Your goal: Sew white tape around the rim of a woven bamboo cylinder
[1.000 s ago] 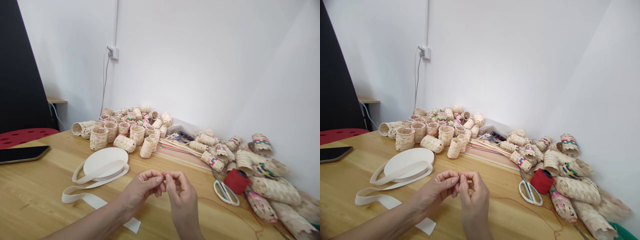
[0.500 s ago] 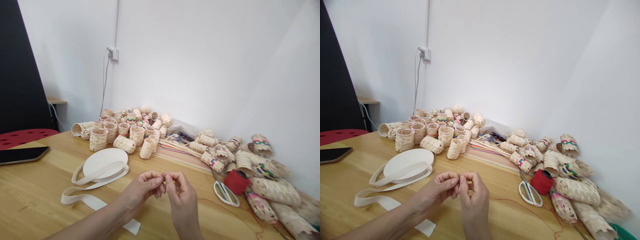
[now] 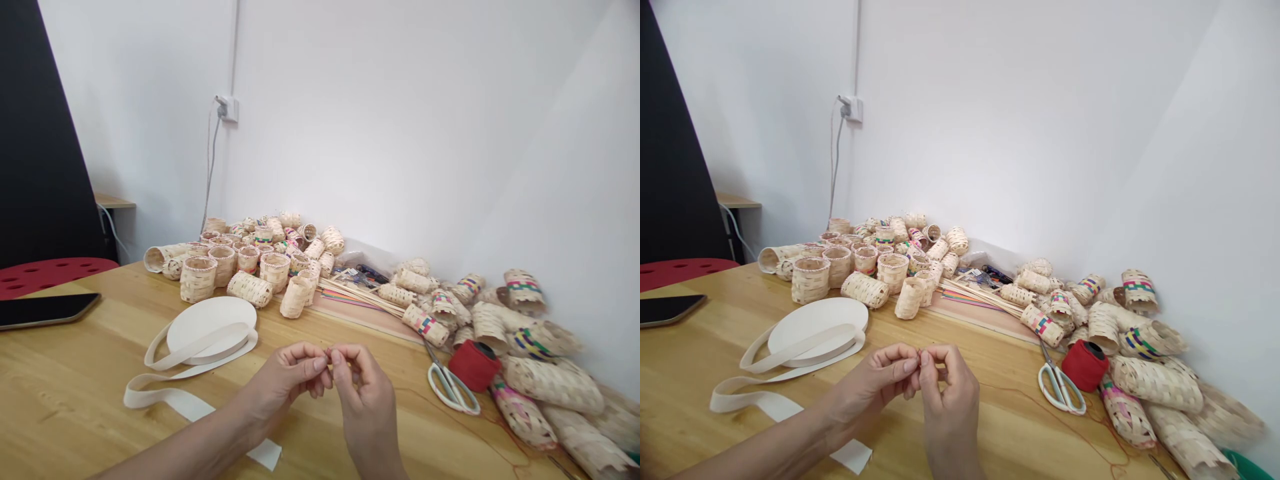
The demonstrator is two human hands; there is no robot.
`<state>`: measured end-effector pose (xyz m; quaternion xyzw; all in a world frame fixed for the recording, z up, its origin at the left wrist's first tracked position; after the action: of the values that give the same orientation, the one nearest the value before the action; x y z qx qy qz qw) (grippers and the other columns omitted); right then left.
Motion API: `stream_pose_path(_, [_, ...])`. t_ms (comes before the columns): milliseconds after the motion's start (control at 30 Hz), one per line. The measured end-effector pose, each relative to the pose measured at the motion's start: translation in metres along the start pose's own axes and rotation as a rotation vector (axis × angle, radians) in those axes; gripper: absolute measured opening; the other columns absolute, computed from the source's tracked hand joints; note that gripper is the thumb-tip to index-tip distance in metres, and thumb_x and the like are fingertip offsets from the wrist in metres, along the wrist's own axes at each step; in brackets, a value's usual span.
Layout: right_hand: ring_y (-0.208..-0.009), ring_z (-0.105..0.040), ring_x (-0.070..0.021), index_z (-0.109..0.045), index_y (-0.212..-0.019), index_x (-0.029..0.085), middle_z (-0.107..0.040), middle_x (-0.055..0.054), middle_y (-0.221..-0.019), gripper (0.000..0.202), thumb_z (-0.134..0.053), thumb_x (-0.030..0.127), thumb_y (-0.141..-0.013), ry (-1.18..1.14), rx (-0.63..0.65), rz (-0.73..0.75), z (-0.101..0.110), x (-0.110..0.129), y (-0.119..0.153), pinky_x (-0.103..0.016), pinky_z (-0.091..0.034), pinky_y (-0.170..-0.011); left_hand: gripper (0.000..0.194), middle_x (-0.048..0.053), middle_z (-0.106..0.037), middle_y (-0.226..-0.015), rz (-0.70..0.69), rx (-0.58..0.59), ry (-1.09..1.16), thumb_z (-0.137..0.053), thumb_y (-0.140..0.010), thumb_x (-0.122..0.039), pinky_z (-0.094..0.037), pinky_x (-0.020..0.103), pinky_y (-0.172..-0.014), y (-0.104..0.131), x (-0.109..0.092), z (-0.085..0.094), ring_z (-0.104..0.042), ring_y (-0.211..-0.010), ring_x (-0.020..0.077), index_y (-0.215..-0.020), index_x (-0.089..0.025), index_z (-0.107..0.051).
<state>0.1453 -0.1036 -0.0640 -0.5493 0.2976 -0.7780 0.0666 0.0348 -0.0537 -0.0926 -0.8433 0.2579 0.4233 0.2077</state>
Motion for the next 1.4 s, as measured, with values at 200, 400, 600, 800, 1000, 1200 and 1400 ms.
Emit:
stream_pose_path(200, [-0.053, -0.059, -0.013, -0.059, -0.076, 0.018, -0.061, 0.001, -0.06, 0.024, -0.05, 0.036, -0.088, -0.033, 0.012, -0.008, -0.0007, 0.0009, -0.0004, -0.021, -0.048, -0.05, 0.022, 0.004, -0.064, -0.064, 0.003, -0.015, -0.004, -0.077, -0.069, -0.03, -0.038, 0.021, -0.058, 0.0012, 0.0002, 0.0001, -0.052, -0.056, 0.0093, -0.074, -0.011, -0.069])
stream_pose_path(400, [-0.054, -0.061, -0.0133, -0.059, -0.076, 0.018, -0.064, -0.001, -0.061, 0.023, -0.05, 0.035, -0.088, -0.034, 0.0, 0.014, 0.0001, 0.0023, -0.0004, -0.02, -0.048, -0.049, 0.02, 0.003, -0.064, -0.064, -0.004, -0.008, 0.022, -0.075, -0.072, -0.03, -0.037, 0.02, -0.057, 0.0003, 0.0002, 0.0001, -0.052, -0.055, 0.0085, -0.073, -0.011, -0.068])
stream_pose_path(600, [-0.057, -0.062, -0.014, -0.06, -0.075, 0.018, -0.066, -0.002, -0.066, 0.022, -0.051, 0.034, -0.087, -0.045, -0.003, 0.024, 0.0, 0.0006, -0.0012, -0.02, -0.048, -0.051, 0.021, 0.003, -0.063, -0.064, -0.009, -0.004, 0.017, -0.075, -0.072, -0.031, -0.037, 0.021, -0.058, 0.0008, -0.0006, -0.0004, -0.052, -0.055, 0.0085, -0.073, -0.012, -0.068])
stream_pose_path(800, [-0.057, -0.062, -0.0136, -0.059, -0.075, 0.018, -0.064, -0.001, -0.064, 0.023, -0.051, 0.035, -0.088, -0.04, 0.013, 0.022, -0.0005, 0.0019, -0.001, -0.02, -0.048, -0.052, 0.02, 0.003, -0.063, -0.064, -0.009, 0.004, 0.022, -0.074, -0.073, -0.03, -0.037, 0.02, -0.057, 0.0003, -0.0001, -0.0002, -0.051, -0.056, 0.0082, -0.073, -0.011, -0.068])
stream_pose_path(1000, [-0.057, -0.061, -0.0135, -0.059, -0.075, 0.018, -0.063, 0.0, -0.064, 0.023, -0.051, 0.035, -0.088, -0.029, 0.019, 0.005, 0.0001, 0.0003, 0.0003, -0.021, -0.048, -0.053, 0.02, 0.003, -0.063, -0.064, -0.007, 0.006, 0.021, -0.074, -0.073, -0.03, -0.037, 0.02, -0.057, -0.0004, 0.0002, 0.0003, -0.051, -0.055, 0.0084, -0.073, -0.011, -0.067])
stream_pose_path(1200, [-0.057, -0.06, -0.0135, -0.058, -0.075, 0.018, -0.063, -0.001, -0.063, 0.025, -0.05, 0.037, -0.088, -0.03, 0.017, -0.022, -0.0004, 0.0001, -0.0007, -0.02, -0.047, -0.052, 0.019, 0.003, -0.064, -0.064, -0.003, -0.003, 0.017, -0.074, -0.073, -0.029, -0.037, 0.021, -0.057, 0.0009, 0.0006, -0.0003, -0.052, -0.055, 0.0083, -0.073, -0.011, -0.067])
stream_pose_path(1400, [-0.054, -0.058, -0.0119, -0.057, -0.074, 0.018, -0.06, 0.001, -0.06, 0.024, -0.05, 0.036, -0.089, -0.024, 0.019, -0.004, -0.0007, -0.001, -0.0009, -0.019, -0.047, -0.052, 0.02, 0.003, -0.065, -0.063, 0.0, -0.01, 0.018, -0.076, -0.071, -0.029, -0.037, 0.021, -0.057, 0.0007, -0.0004, -0.0003, -0.052, -0.055, 0.0085, -0.073, -0.011, -0.067])
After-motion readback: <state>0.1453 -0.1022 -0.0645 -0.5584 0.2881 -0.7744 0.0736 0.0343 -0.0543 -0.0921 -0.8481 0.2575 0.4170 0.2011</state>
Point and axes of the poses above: each hand's wrist, its own y-axis away from the middle knuckle, its own z-axis out of the back of the hand, x = y × z, the point moved 3 cm from there along -y, towards the middle knuckle
